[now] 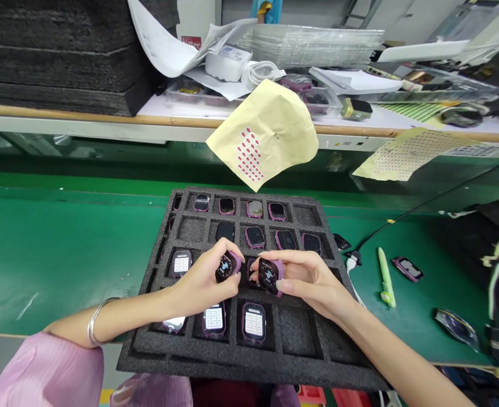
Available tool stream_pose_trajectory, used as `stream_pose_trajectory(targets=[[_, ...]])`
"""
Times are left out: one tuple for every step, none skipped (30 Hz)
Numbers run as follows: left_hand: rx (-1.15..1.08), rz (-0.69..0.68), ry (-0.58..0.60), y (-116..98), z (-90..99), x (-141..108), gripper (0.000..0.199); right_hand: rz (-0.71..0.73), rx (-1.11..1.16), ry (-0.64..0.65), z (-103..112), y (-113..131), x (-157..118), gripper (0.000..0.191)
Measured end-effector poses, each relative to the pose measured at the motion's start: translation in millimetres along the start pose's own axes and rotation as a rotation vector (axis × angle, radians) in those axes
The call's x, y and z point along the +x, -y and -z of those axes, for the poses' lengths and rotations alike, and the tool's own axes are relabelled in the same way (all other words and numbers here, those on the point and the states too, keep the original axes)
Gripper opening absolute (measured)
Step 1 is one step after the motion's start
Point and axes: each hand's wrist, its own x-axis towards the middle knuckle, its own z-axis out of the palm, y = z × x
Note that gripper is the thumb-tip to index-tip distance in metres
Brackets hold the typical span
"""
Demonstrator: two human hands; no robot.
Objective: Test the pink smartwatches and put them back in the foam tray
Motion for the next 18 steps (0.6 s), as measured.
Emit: stream_pose_trajectory(targets=[[-0.005, -0.004, 0.003, 0.1, 0.0, 0.1, 0.022, 0.000, 0.000, -0.002, -0.2, 0.0, -0.2, 0.038], [-0.006, -0.007, 0.008, 0.0, 0.1, 0.1, 0.021, -0.001, -0.001, -0.004, -0.3, 0.1, -0.4, 0.038], [-0.004, -0.009, 0.014, -0.4, 0.3, 0.0, 0.021, -0.002, -0.004, -0.009, -0.5, 0.2, -0.6, 0.038], [-0.001, -0.009, 0.020, -1.0, 0.5, -0.2, 0.020, -0.005, -0.009, -0.014, -0.6, 0.3, -0.7, 0.038], [0.000, -0.009, 0.026, -1.7, 0.7, -0.6, 0.020, -0.007, -0.013, -0.015, -0.6, 0.4, -0.9, 0.037], [-0.005, -0.011, 0.029, -2.5, 1.0, -1.0, 0.019, -0.007, -0.012, -0.008, -0.6, 0.4, -1.2, 0.038], [-0.016, -0.017, 0.029, -3.2, 1.2, -1.5, 0.019, -0.004, -0.008, 0.005, -0.5, 0.4, -1.4, 0.038], [-0.030, -0.026, 0.029, -3.8, 1.5, -2.0, 0.019, -0.002, -0.004, 0.018, -0.3, 0.3, -1.7, 0.038], [-0.039, -0.033, 0.030, -4.2, 1.7, -2.3, 0.020, -0.002, -0.004, 0.025, -0.1, 0.2, -2.0, 0.038], [-0.041, -0.037, 0.026, -4.5, 1.8, -2.6, 0.020, -0.002, -0.009, 0.024, 0.1, 0.2, -2.2, 0.038], [-0.038, -0.036, 0.022, -4.5, 1.8, -2.6, 0.020, -0.004, -0.017, 0.015, 0.1, 0.1, -2.4, 0.038], [-0.034, -0.030, 0.015, -4.3, 1.7, -2.5, 0.020, -0.007, -0.025, 0.004, 0.1, 0.0, -2.6, 0.038], [-0.034, -0.024, 0.009, -4.0, 1.5, -2.3, 0.020, -0.008, -0.028, -0.004, -0.1, 0.0, -2.7, 0.038], [-0.041, -0.021, 0.003, -3.7, 1.2, -2.1, 0.019, -0.007, -0.026, -0.007, -0.3, 0.1, -2.8, 0.039], [-0.054, -0.024, -0.003, -3.3, 1.0, -1.9, 0.019, -0.006, -0.020, -0.005, -0.6, 0.2, -2.9, 0.039], [-0.067, -0.032, -0.008, -3.1, 0.7, -1.7, 0.018, -0.006, -0.017, -0.005, -0.9, 0.5, -3.0, 0.039], [-0.077, -0.040, -0.010, -3.0, 0.6, -1.6, 0.018, -0.006, -0.020, -0.009, -1.1, 0.8, -3.2, 0.039], [-0.085, -0.048, -0.014, -3.1, 0.6, -1.7, 0.019, -0.005, -0.025, -0.015, -1.1, 1.3, -3.5, 0.038]])
